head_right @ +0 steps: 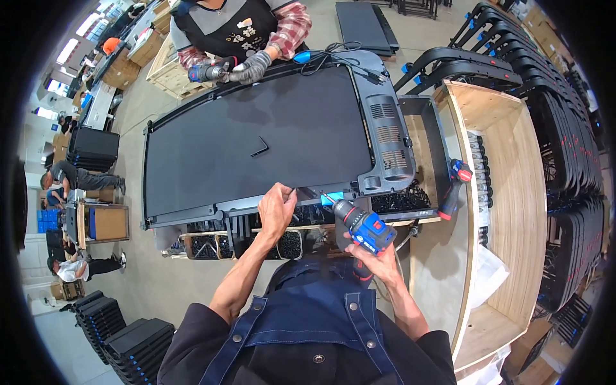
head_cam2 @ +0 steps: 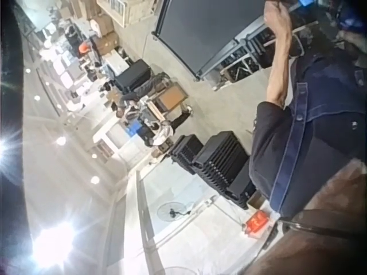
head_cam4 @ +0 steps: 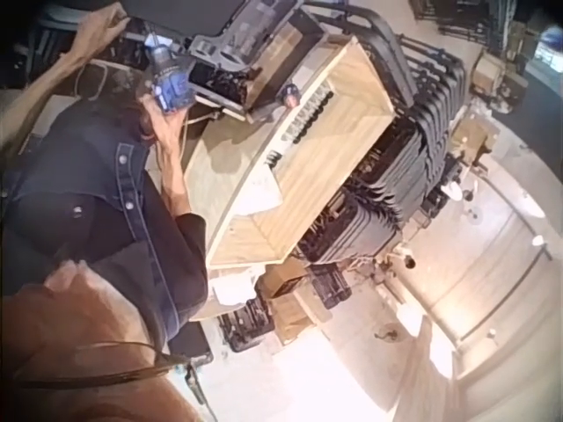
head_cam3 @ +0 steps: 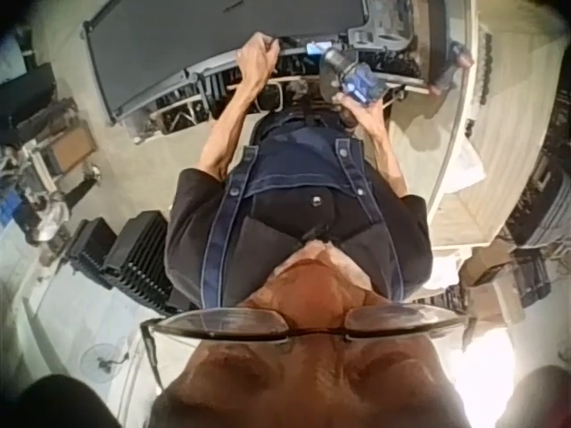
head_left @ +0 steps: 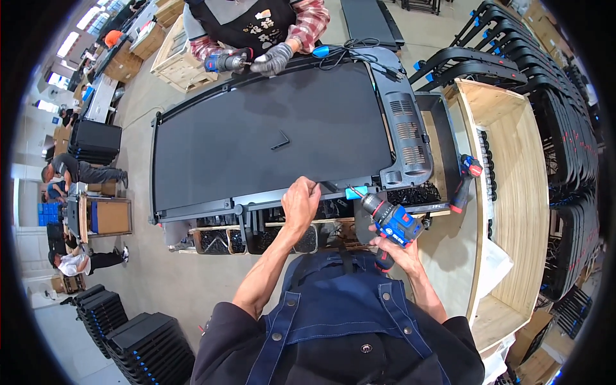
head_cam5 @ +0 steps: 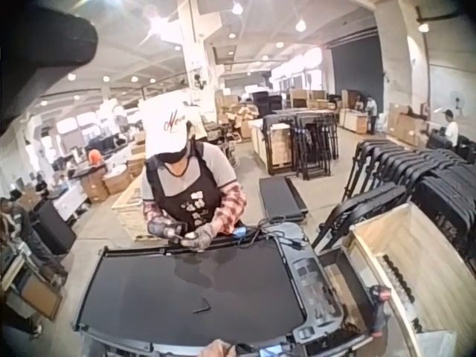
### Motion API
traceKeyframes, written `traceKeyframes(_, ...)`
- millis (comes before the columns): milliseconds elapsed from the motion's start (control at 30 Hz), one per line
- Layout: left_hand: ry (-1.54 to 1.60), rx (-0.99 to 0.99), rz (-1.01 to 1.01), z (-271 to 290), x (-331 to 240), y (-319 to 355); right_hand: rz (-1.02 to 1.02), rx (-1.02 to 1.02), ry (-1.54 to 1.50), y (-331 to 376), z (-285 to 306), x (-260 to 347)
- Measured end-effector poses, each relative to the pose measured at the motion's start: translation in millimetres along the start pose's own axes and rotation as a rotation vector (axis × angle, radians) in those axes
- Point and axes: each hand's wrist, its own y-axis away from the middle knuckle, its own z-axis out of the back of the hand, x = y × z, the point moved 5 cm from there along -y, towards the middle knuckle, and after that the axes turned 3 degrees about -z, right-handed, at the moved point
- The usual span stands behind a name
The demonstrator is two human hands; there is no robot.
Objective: Assembling the frame, belt, and trim components of a motorized treadmill in an industrial workshop.
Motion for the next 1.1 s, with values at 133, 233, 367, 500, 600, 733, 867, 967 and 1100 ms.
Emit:
traceKeyframes(133, -0.072, -0.074, -0.463, 2.0, -19.5, -3.5, 0.023, -0.018, -0.035, -1.0, -2.5, 8.6)
traceKeyframes(233, -0.172, -0.013, -0.695, -0.7, -32.2, -20.7, -0.001, -0.013, 0.074, -5.2, -0.7, 18.4)
traceKeyframes(367, -0.080, 0.109, -0.763, -7.9, -28.5, -41.0, -0.062, -0.012, 0.273, -14.0, -1.7, 39.9)
traceKeyframes(500, -0.027, 0.186, -0.737, -15.5, -12.2, -51.3, -0.040, 0.048, 0.771, -35.8, -5.3, 66.7)
traceKeyframes(600, -0.018, 0.231, -0.697, -19.3, -7.9, -52.6, 0.018, 0.079, 0.942, -53.1, -21.2, 91.2)
traceKeyframes(733, 0.002, 0.255, -0.647, -20.3, -6.7, -56.5, -0.095, 0.150, 1.136, -79.1, -31.4, 103.2)
traceKeyframes(867, 0.008, 0.250, -0.629, -21.2, -4.6, -58.2, -0.083, 0.182, 1.212, -95.7, -39.8, 105.5)
traceKeyframes(967, 0.030, 0.246, -0.617, -21.7, -1.8, -58.3, -0.062, 0.218, 1.292, -104.7, -39.5, 100.1)
traceKeyframes(1100, 0.029, 0.250, -0.606, -24.5, 2.1, -57.6, -0.059, 0.235, 1.281, -108.8, -52.8, 110.2)
